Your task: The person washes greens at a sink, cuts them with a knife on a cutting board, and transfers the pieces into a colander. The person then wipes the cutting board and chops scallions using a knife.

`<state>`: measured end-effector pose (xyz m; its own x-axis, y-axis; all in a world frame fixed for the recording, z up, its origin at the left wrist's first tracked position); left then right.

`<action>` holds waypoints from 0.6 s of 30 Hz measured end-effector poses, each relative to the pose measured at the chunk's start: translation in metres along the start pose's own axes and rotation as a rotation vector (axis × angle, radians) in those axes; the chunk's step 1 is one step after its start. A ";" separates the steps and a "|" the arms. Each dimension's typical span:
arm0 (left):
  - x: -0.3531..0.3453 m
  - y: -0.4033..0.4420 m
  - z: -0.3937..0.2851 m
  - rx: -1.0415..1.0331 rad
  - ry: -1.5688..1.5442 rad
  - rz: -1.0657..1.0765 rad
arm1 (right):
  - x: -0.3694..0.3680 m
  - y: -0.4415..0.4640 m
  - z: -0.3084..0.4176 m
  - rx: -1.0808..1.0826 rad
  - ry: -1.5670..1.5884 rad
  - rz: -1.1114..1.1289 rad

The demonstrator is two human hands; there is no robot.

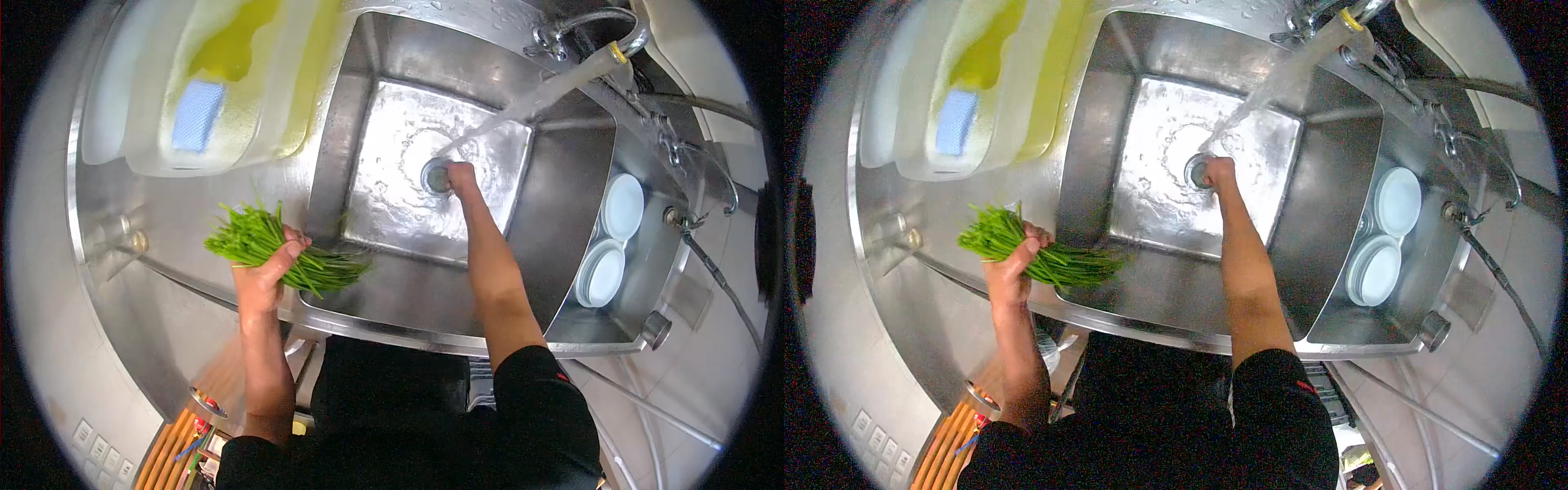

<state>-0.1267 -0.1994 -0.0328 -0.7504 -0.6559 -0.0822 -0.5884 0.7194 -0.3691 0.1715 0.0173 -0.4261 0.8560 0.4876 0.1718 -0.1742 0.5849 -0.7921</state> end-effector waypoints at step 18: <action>-0.062 0.004 0.042 0.256 -0.061 0.138 | -0.073 -0.311 0.170 0.490 0.310 0.332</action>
<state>-0.0699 -0.1659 -0.0678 -0.7938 -0.5741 -0.2007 -0.3812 0.7268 -0.5713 0.0799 -0.0899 -0.0929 0.8065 0.5264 -0.2691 -0.5907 0.6986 -0.4037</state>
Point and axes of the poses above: each hand's wrist, its own y-axis towards the middle knuckle, its own x-axis out of the back of the hand, z = x × y, the point moved 9 cm from there along y, towards the middle knuckle, and after that the axes turned 2 degrees about -x, right-handed, at the moved point
